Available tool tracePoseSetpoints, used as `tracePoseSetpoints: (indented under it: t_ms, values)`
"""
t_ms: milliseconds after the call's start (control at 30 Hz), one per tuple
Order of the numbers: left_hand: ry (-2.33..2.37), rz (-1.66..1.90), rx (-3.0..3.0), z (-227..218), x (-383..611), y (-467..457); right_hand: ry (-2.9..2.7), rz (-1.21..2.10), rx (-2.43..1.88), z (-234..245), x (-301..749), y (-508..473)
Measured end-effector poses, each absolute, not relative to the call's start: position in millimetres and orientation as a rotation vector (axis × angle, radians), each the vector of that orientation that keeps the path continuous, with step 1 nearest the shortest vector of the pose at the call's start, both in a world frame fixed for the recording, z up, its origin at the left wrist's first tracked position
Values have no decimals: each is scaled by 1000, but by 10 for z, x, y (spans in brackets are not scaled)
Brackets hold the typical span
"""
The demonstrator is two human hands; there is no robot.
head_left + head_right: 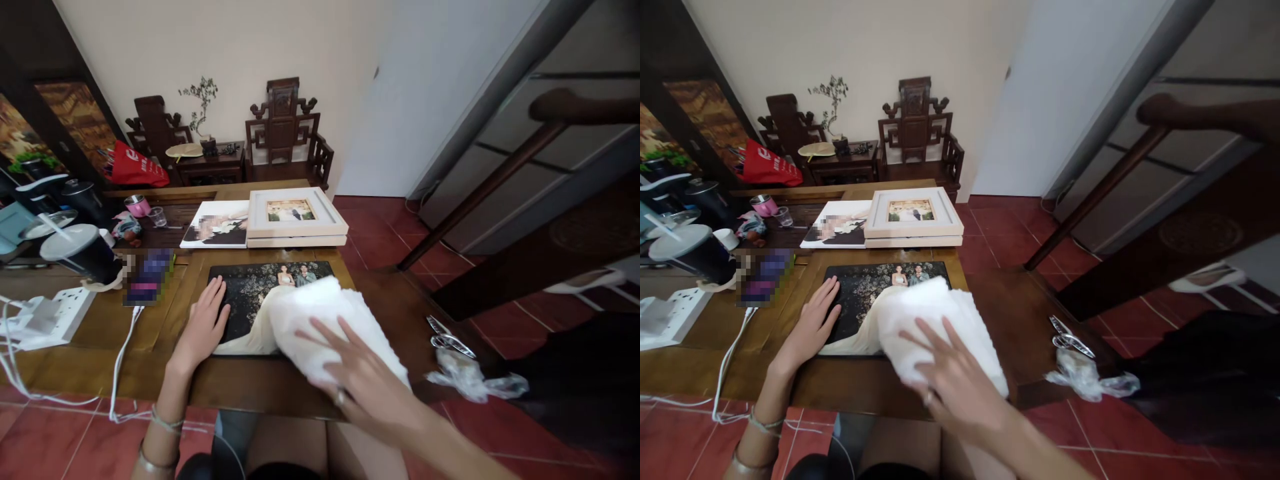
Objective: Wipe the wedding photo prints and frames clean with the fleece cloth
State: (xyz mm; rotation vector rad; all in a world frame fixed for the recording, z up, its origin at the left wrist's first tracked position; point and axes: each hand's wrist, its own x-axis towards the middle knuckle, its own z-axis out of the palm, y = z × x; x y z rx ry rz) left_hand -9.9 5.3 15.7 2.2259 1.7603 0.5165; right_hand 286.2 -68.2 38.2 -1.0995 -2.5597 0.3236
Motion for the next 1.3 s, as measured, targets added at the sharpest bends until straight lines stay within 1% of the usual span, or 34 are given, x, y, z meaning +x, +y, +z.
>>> tracePoseSetpoints:
  t_ms: [167, 267, 367, 567, 667, 767, 867, 1067, 1167, 1300]
  values:
    - [1760, 515, 2202, 161, -102, 48, -2534, 311, -1342, 438, 2773, 264]
    - [1756, 527, 2185, 165, -102, 44, -2515, 306, -1446, 457, 2709, 569]
    - [1758, 539, 2192, 163, -98, 48, -2506, 287, -1411, 433, 2690, 431]
    - [1742, 564, 2214, 153, -92, 60, -2526, 274, -1135, 263, 2738, -656]
    - [1744, 541, 2212, 155, -94, 65, -2518, 278, -1077, 220, 2732, -966]
    - [1753, 516, 2207, 164, -94, 65, -2553, 320, -1076, 266, 2703, -865]
    - [1755, 492, 2187, 179, -93, 60, -2588, 336, -1159, 357, 2652, -431]
    - [1747, 495, 2189, 182, -105, 54, -2562, 192, -1335, 414, 2480, 500]
    - [1750, 504, 2202, 162, -109, 61, -2547, 125, -1336, 354, 2419, 444]
    - [1754, 512, 2220, 150, -101, 63, -2577, 161, -1149, 241, 2415, -193]
